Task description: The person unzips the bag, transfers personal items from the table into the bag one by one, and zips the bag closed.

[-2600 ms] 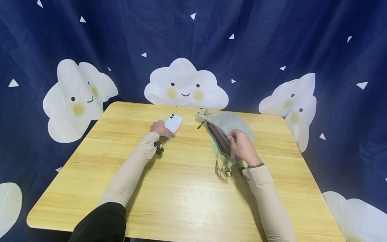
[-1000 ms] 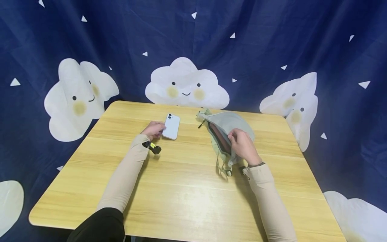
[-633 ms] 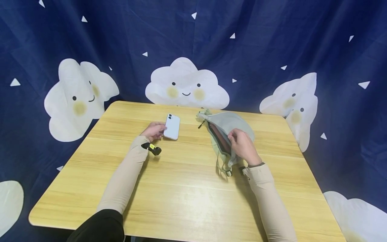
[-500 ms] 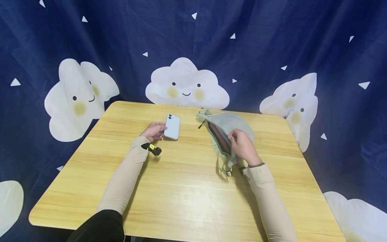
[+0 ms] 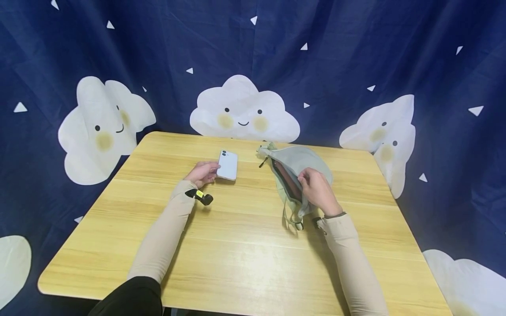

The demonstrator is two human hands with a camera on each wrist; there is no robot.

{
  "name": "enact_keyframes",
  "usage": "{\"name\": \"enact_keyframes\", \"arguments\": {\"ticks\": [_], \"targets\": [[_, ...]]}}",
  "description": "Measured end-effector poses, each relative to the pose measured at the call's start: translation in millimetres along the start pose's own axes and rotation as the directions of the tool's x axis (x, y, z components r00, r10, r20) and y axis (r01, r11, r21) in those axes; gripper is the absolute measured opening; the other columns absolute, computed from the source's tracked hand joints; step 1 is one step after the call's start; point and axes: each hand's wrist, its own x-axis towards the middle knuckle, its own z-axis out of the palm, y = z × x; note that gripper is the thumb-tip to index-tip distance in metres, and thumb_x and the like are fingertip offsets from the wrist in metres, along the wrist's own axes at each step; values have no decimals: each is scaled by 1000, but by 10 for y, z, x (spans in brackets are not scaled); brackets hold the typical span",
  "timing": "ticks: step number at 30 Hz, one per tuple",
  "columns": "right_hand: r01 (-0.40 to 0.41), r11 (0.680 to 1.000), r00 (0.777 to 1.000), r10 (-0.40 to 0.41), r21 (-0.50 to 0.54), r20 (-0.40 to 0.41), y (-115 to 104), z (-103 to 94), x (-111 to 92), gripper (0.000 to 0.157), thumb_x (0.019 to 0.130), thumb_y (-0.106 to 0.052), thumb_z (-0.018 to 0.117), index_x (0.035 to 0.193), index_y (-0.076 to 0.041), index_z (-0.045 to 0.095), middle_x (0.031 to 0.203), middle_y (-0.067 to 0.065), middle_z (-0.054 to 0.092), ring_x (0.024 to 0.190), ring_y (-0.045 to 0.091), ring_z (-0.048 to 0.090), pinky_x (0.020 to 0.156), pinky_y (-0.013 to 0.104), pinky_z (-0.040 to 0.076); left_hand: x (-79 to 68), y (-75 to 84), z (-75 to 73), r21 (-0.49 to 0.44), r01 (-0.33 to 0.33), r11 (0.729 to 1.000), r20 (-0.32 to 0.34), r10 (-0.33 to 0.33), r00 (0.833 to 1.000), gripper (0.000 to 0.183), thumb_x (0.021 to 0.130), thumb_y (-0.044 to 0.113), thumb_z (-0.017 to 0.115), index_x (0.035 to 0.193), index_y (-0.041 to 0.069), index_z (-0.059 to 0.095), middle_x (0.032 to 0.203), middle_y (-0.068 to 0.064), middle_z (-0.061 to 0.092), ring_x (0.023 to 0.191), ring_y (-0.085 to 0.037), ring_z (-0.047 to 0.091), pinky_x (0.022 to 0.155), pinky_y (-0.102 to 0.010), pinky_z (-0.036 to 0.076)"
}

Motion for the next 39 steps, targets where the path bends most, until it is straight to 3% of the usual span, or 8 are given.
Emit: {"name": "enact_keyframes", "arguments": {"ticks": [10,25,32,35,39], "targets": [[2,1000,1000,-2,-5,2,1,-6,-6,11,102,-6,61,96,2,67,90,17,71,77,27,64,73,41,54,-48,-15,76,-54,-2,999,26,3,1000,55,104,12,57,155,1,39,100,6,62,78,-5,55,71,-16,49],[-1,1000,1000,1,-6,2,6,-5,8,11,102,-6,61,98,2,68,93,18,72,81,29,66,78,46,56,-13,-65,245,-128,-27,991,77,37,996,36,102,8,59,136,1,53,92,4,69,70,-7,56,63,-16,48],[-4,1000,1000,4,-7,7,6,-4,11,11,102,-7,61,98,1,67,90,16,71,79,27,64,75,42,54,-36,-85,321,-134,-35,990,98,49,994,33,102,8,59,135,2,54,90,6,67,71,-6,55,66,-17,49],[-3,1000,1000,3,-5,6,8,-4,10,11,102,-6,61,98,2,68,91,17,71,79,27,64,75,43,54,-34,-98,355,-129,-40,991,93,53,994,26,102,7,59,127,3,56,87,5,66,69,-7,55,66,-17,49],[-3,1000,1000,4,-5,4,9,6,12,11,102,-6,61,97,1,68,91,17,72,80,28,65,77,45,55,-39,-106,391,-129,-42,991,93,55,994,28,101,7,60,128,1,56,89,3,65,70,-7,56,67,-18,50]]}}
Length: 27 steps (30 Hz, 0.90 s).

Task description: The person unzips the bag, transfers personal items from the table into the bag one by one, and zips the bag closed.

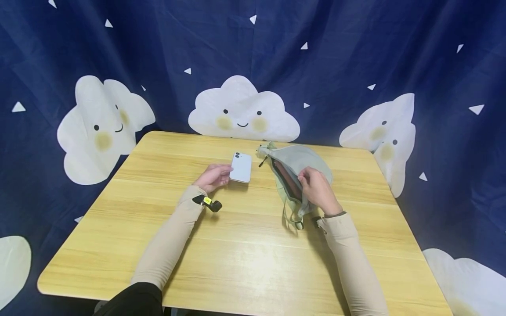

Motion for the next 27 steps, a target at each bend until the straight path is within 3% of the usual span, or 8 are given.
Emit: {"name": "enact_keyframes", "arguments": {"ticks": [21,27], "targets": [[3,1000,1000,-3,4,0,7,5,2,11,101,-5,61,96,2,68,91,18,72,81,29,66,78,47,56,-56,-62,207,-4,-7,1000,33,7,999,42,101,8,61,140,-4,51,91,4,68,69,-8,58,68,-18,52],[11,1000,1000,-11,0,-2,2,-1,-3,12,101,-5,61,96,2,68,91,18,72,81,30,66,79,48,56,-81,-92,291,-19,-11,1000,54,12,998,32,101,7,61,131,-1,56,88,4,68,68,-7,57,66,-18,52]]}}
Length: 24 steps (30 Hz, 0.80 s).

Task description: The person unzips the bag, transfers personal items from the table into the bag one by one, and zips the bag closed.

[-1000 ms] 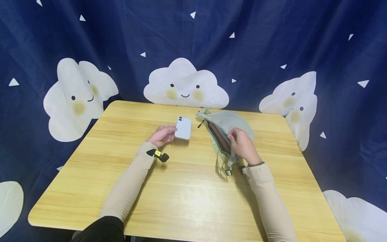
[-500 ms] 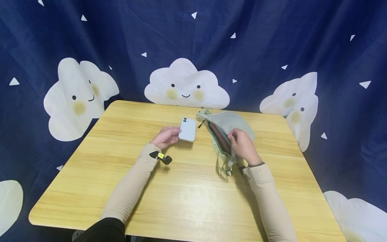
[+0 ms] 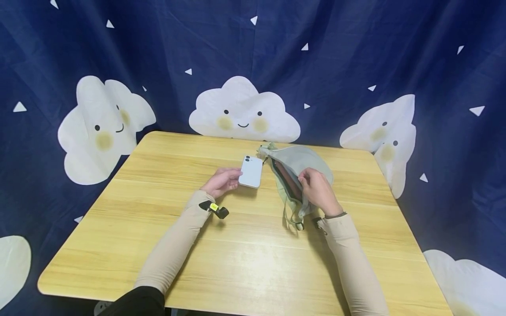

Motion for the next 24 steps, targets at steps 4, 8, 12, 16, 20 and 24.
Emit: {"name": "enact_keyframes", "arguments": {"ticks": [4,8,12,16,20,24], "targets": [[0,1000,1000,0,-1,1,-1,-2,-5,12,102,-6,60,96,2,67,91,18,72,81,29,65,78,47,56,-11,-29,54,-2,-4,1000,13,4,1000,20,100,6,60,120,3,59,87,4,69,68,-7,57,67,-18,51],[0,1000,1000,0,0,1,-8,-5,-10,11,101,-6,61,97,2,68,90,17,71,80,29,64,77,45,55,1,-68,89,-10,2,1000,25,-1,1000,20,100,5,60,120,3,60,87,3,68,69,-8,57,67,-19,51],[-3,1000,1000,3,0,2,-9,-6,-12,11,101,-5,61,96,2,68,89,17,71,78,28,64,76,43,54,8,-101,133,-9,10,1000,34,-10,999,32,101,6,60,131,-2,56,87,4,65,68,-7,56,66,-18,51],[-1,1000,1000,1,2,-2,-6,-5,-6,11,101,-5,60,96,2,68,89,17,71,79,28,64,76,44,54,9,-125,187,5,15,1000,44,-15,999,44,102,6,59,142,-7,48,88,4,65,70,-7,56,68,-18,51],[-2,1000,1000,2,5,-2,3,-2,2,12,101,-5,60,97,2,68,90,17,71,79,28,64,76,43,54,12,-142,236,17,28,999,47,-29,998,50,102,7,59,147,-7,44,90,3,67,74,-7,58,71,-19,51],[-8,1000,1000,8,8,3,10,0,1,11,101,-5,60,97,1,68,89,16,71,77,26,63,73,40,52,12,-158,290,22,32,999,54,-33,998,50,102,7,59,148,-6,45,90,3,67,75,-7,59,72,-19,52]]}}
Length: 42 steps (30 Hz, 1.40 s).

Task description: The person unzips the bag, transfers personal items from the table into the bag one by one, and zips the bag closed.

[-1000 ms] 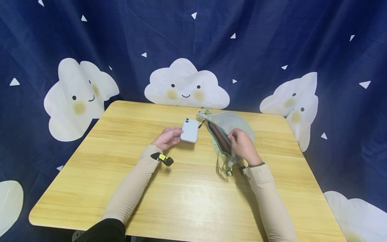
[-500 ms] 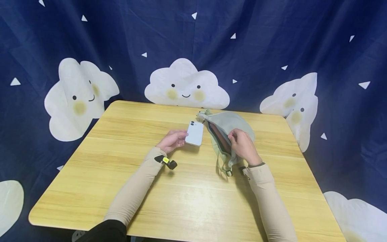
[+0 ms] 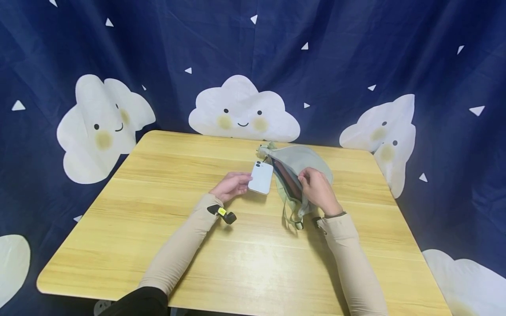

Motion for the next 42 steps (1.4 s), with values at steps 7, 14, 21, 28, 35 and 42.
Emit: {"name": "enact_keyframes", "arguments": {"ticks": [7,14,21,28,35,42], "targets": [[-7,1000,1000,7,0,1,3,3,-1,12,102,-6,60,97,1,68,88,16,71,76,26,63,72,40,53,14,18,91,4,-12,1000,24,12,1000,49,101,7,59,147,-6,47,90,3,69,76,-7,61,74,-20,52],[-10,1000,1000,10,0,-2,-13,-3,-1,12,102,-7,61,97,1,68,90,18,72,79,29,66,76,46,56,11,35,187,9,-25,1000,34,25,999,46,101,7,59,144,-6,49,91,4,70,78,-8,62,77,-22,51],[-8,1000,1000,8,0,-9,-13,-5,9,12,102,-7,60,98,2,68,91,18,72,79,29,66,76,46,56,25,45,235,-33,-44,998,50,45,998,43,101,6,60,142,-6,52,91,4,73,77,-8,63,75,-21,51],[4,1000,1000,-4,-2,-30,-6,-17,15,12,101,-6,61,97,2,68,90,19,72,80,31,67,77,47,56,25,81,312,-77,-60,995,43,63,997,41,100,7,61,139,-5,55,92,4,74,78,-8,64,74,-20,51],[10,1000,1000,-10,-5,-28,-7,-22,9,11,101,-6,61,96,2,68,90,19,73,79,30,66,75,46,56,40,65,373,-131,-60,990,62,68,996,38,101,5,60,138,-4,56,92,3,75,78,-8,66,74,-20,51],[-1,1000,1000,1,-6,-22,-1,-12,0,11,101,-7,61,97,1,68,93,20,74,78,29,66,75,46,56,25,53,427,-175,-71,982,67,83,994,35,101,3,58,135,-3,58,92,2,76,79,-9,68,73,-19,52]]}}
